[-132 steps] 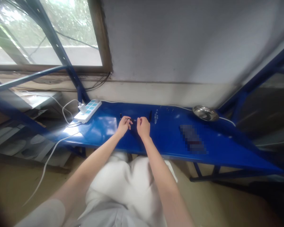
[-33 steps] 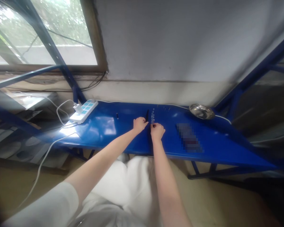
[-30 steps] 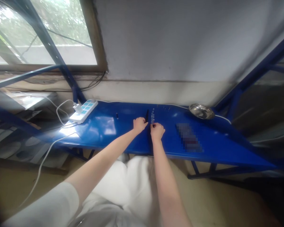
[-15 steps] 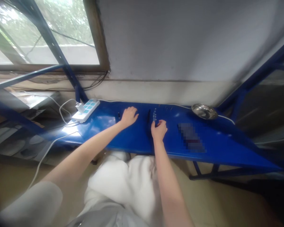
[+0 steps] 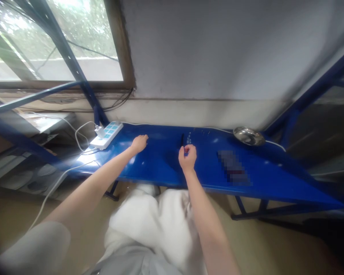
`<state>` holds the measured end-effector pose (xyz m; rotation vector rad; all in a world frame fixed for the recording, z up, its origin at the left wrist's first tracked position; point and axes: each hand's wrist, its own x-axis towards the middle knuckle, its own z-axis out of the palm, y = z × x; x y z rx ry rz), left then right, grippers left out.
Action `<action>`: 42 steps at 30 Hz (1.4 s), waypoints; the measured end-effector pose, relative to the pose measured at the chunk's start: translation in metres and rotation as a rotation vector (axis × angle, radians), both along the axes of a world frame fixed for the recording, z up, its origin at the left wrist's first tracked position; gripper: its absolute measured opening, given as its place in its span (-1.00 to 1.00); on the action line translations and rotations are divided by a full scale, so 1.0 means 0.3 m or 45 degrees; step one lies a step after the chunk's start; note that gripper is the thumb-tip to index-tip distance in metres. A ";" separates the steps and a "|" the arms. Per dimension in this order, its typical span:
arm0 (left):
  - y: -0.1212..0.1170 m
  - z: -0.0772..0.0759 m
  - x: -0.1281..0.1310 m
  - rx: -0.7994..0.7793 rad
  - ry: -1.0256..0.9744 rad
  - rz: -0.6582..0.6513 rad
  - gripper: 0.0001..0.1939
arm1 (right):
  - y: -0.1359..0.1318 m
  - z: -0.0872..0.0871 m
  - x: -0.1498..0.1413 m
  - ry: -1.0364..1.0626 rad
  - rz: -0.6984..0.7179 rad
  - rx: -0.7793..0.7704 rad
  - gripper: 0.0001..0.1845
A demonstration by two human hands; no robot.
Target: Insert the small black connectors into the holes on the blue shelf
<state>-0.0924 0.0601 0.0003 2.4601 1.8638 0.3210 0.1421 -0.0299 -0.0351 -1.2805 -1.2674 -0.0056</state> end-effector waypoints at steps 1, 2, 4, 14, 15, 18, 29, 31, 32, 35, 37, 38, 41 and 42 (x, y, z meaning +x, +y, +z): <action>-0.003 -0.011 0.006 -0.026 -0.107 0.034 -0.82 | 0.001 0.009 -0.023 -0.019 0.042 -0.010 -0.82; -0.008 -0.022 0.016 -0.029 -0.252 0.080 -0.84 | 0.003 0.018 -0.049 -0.040 0.088 -0.035 -0.81; -0.025 -0.043 0.042 -0.004 -0.631 0.167 -0.79 | 0.011 0.032 -0.105 -0.083 0.210 -0.158 -0.79; -0.176 -0.123 0.171 -0.082 -1.804 0.096 -0.69 | 0.078 -0.012 -0.272 -0.101 0.397 -0.560 -0.54; -0.182 -0.129 0.173 -0.083 -1.823 0.099 -0.69 | 0.077 -0.017 -0.273 -0.095 0.419 -0.534 -0.54; -0.191 -0.145 0.175 -0.082 -1.871 0.117 -0.68 | 0.072 -0.026 -0.272 -0.106 0.436 -0.462 -0.56; -0.198 -0.155 0.165 -0.094 -2.039 0.250 -0.60 | 0.045 -0.015 -0.269 -0.104 0.487 -0.389 -0.67; -0.203 -0.150 0.164 -0.129 -2.045 0.229 -0.61 | 0.045 -0.016 -0.268 -0.082 0.484 -0.380 -0.67; -0.206 -0.147 0.164 -0.146 -2.044 0.207 -0.63 | 0.047 -0.018 -0.268 -0.073 0.478 -0.378 -0.66; -0.212 -0.142 0.161 -0.193 -2.074 0.108 -0.68 | 0.053 -0.026 -0.267 -0.039 0.466 -0.377 -0.66; -0.213 -0.141 0.158 -0.219 -2.106 0.056 -0.70 | 0.058 -0.031 -0.267 -0.012 0.474 -0.374 -0.67; -0.212 -0.142 0.157 -0.230 -2.112 0.046 -0.71 | 0.060 -0.033 -0.267 -0.002 0.482 -0.372 -0.67; -0.208 -0.148 0.153 -0.242 -2.129 0.045 -0.75 | 0.061 -0.038 -0.267 0.008 0.501 -0.376 -0.69; -0.207 -0.150 0.153 -0.239 -2.144 0.041 -0.75 | 0.061 -0.039 -0.268 0.006 0.509 -0.380 -0.70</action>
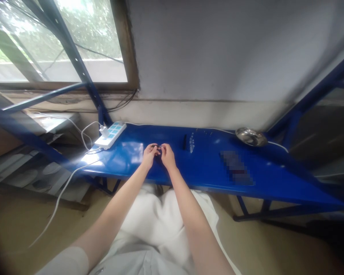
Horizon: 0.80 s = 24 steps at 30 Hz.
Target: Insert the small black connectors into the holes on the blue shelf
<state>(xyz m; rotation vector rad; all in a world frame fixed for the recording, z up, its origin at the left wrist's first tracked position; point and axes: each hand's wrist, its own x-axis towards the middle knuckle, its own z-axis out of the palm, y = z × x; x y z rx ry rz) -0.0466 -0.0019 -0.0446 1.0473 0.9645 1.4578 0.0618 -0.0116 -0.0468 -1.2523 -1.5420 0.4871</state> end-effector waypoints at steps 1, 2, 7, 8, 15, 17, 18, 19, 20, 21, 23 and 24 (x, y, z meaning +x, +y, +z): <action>0.001 -0.001 0.000 0.007 -0.016 0.000 -0.76 | 0.000 -0.001 0.000 -0.003 0.010 -0.004 -0.70; 0.001 -0.002 0.000 0.013 -0.029 0.000 -0.76 | -0.001 -0.002 0.000 -0.008 0.017 -0.006 -0.71; 0.000 0.000 0.007 -0.021 0.008 0.057 -0.79 | 0.003 -0.007 0.001 -0.099 -0.009 0.021 -0.74; 0.001 0.000 0.009 -0.037 0.017 0.089 -0.80 | 0.004 -0.007 0.000 -0.144 -0.020 0.037 -0.74; 0.017 -0.021 0.015 -0.069 0.137 0.297 -0.83 | 0.004 -0.002 -0.017 -0.636 -0.174 0.073 -0.76; 0.018 -0.025 0.013 -0.067 0.161 0.353 -0.83 | 0.002 -0.004 -0.018 -0.655 -0.219 0.043 -0.76; 0.017 -0.026 0.011 -0.069 0.161 0.391 -0.83 | 0.002 -0.006 -0.017 -0.632 -0.247 0.028 -0.77; 0.015 -0.025 0.010 -0.071 0.165 0.425 -0.83 | 0.003 -0.008 -0.014 -0.587 -0.278 0.014 -0.78; 0.012 -0.023 0.009 -0.070 0.182 0.446 -0.83 | 0.004 -0.011 -0.010 -0.523 -0.311 0.004 -0.79; 0.008 -0.020 0.010 -0.061 0.219 0.451 -0.83 | 0.006 -0.014 -0.005 -0.444 -0.341 -0.002 -0.80; 0.002 -0.011 0.014 -0.003 0.361 0.411 -0.83 | 0.012 -0.020 0.006 -0.274 -0.395 -0.012 -0.81; 0.000 -0.006 0.017 0.035 0.455 0.378 -0.84 | 0.015 -0.022 0.010 -0.200 -0.413 -0.020 -0.80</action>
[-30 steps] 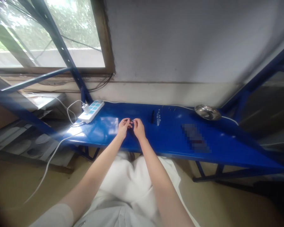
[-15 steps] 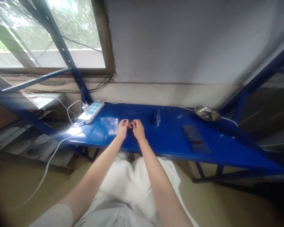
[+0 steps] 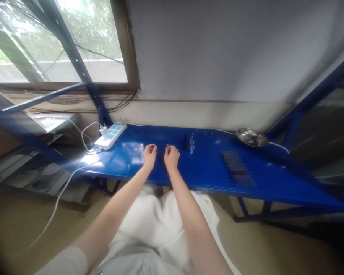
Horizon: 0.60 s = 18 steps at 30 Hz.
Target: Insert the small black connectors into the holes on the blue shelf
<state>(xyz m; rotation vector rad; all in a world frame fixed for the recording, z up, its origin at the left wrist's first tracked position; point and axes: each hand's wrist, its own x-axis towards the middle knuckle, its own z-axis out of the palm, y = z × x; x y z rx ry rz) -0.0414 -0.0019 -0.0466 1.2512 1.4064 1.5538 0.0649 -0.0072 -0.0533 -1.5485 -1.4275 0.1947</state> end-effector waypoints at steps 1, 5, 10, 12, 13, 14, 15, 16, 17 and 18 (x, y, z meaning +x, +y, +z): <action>0.001 0.005 0.005 0.013 0.099 -0.033 -0.85 | 0.002 -0.001 0.004 0.058 -0.013 -0.003 -0.79; 0.028 0.022 0.021 0.013 0.428 -0.109 -0.92 | 0.003 0.000 0.009 0.120 -0.045 -0.041 -0.79; 0.081 0.022 0.021 -0.089 0.705 -0.198 -0.93 | 0.000 -0.002 0.004 0.009 -0.140 -0.077 -0.80; 0.092 0.018 0.017 -0.125 0.743 -0.234 -0.94 | 0.003 -0.007 0.003 -0.053 -0.156 -0.090 -0.80; 0.094 0.016 0.016 -0.131 0.755 -0.247 -0.94 | 0.005 -0.010 0.002 -0.076 -0.161 -0.095 -0.81; 0.096 0.014 0.015 -0.134 0.768 -0.253 -0.94 | 0.007 -0.013 0.002 -0.093 -0.166 -0.101 -0.81; 0.096 0.012 0.014 -0.138 0.781 -0.256 -0.94 | 0.009 -0.015 0.002 -0.105 -0.172 -0.112 -0.81; 0.095 0.010 0.014 -0.142 0.796 -0.257 -0.92 | 0.012 -0.017 0.001 -0.113 -0.177 -0.125 -0.82; 0.095 0.008 0.015 -0.142 0.811 -0.255 -0.90 | 0.014 -0.019 0.002 -0.118 -0.179 -0.137 -0.82; 0.095 0.007 0.016 -0.140 0.822 -0.253 -0.87 | 0.015 -0.020 0.002 -0.121 -0.178 -0.145 -0.83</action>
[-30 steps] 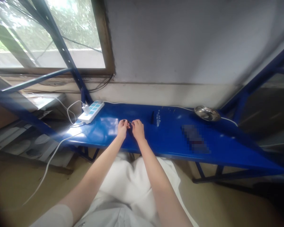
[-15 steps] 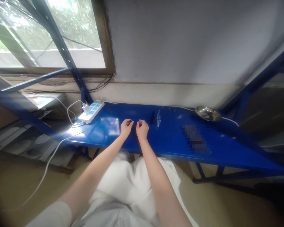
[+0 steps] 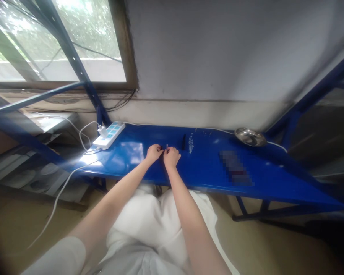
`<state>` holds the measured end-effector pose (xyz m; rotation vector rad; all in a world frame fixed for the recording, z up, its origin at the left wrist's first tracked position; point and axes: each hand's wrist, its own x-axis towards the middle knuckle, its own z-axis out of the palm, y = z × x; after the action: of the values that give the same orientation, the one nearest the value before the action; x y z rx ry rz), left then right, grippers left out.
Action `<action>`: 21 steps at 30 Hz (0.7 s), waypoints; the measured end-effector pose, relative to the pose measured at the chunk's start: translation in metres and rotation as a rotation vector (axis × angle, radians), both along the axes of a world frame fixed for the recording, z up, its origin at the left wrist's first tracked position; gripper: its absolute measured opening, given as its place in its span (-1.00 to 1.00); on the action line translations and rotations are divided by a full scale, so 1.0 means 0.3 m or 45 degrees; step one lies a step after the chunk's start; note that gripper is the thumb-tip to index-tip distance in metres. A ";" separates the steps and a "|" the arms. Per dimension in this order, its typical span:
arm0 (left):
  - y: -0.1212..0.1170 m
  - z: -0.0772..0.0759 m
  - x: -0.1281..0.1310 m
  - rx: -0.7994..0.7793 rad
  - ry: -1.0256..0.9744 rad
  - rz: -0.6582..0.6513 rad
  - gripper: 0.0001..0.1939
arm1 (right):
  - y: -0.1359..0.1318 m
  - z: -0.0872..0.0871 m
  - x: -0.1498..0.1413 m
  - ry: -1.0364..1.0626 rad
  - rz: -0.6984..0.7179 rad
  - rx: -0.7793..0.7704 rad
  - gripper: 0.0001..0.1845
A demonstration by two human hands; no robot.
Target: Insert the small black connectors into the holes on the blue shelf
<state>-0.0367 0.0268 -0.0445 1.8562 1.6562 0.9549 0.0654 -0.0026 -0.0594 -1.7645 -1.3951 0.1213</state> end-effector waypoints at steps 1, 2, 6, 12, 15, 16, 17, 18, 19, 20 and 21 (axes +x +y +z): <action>0.001 -0.001 0.001 0.004 0.007 0.002 -0.85 | 0.001 -0.001 0.000 -0.003 0.002 -0.004 -0.83; 0.001 -0.002 0.001 0.007 0.011 0.003 -0.84 | 0.002 -0.002 0.001 -0.007 0.003 -0.005 -0.84; -0.002 -0.004 -0.004 0.015 0.014 0.011 -0.89 | 0.002 -0.001 0.001 -0.020 0.003 -0.026 -0.83; -0.062 -0.028 -0.017 0.212 -0.066 0.065 -0.62 | -0.005 0.009 -0.001 0.002 0.014 -0.064 -0.81; -0.107 -0.033 -0.018 0.377 -0.059 0.066 -0.61 | -0.009 0.016 -0.001 0.006 0.016 -0.106 -0.76; -0.120 -0.029 -0.018 0.424 -0.041 0.056 -0.60 | -0.011 0.018 -0.002 0.004 0.015 -0.126 -0.75; -0.132 -0.023 -0.017 0.462 -0.014 0.041 -0.59 | -0.013 0.020 -0.002 0.002 0.014 -0.144 -0.73; -0.141 -0.015 -0.017 0.488 0.021 0.021 -0.58 | -0.014 0.022 -0.002 0.003 0.013 -0.157 -0.72; -0.149 -0.005 -0.016 0.502 0.065 -0.001 -0.57 | -0.016 0.025 -0.002 0.006 0.012 -0.164 -0.71; -0.155 0.004 -0.015 0.503 0.118 -0.024 -0.55 | -0.018 0.027 -0.002 0.009 0.011 -0.165 -0.71; -0.160 0.013 -0.013 0.495 0.177 -0.047 -0.54 | -0.019 0.029 -0.002 0.014 0.011 -0.164 -0.70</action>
<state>-0.0405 -0.0212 -0.0406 2.2418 1.5928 1.2259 0.0647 -0.0083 -0.0507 -1.8605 -1.4145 0.2297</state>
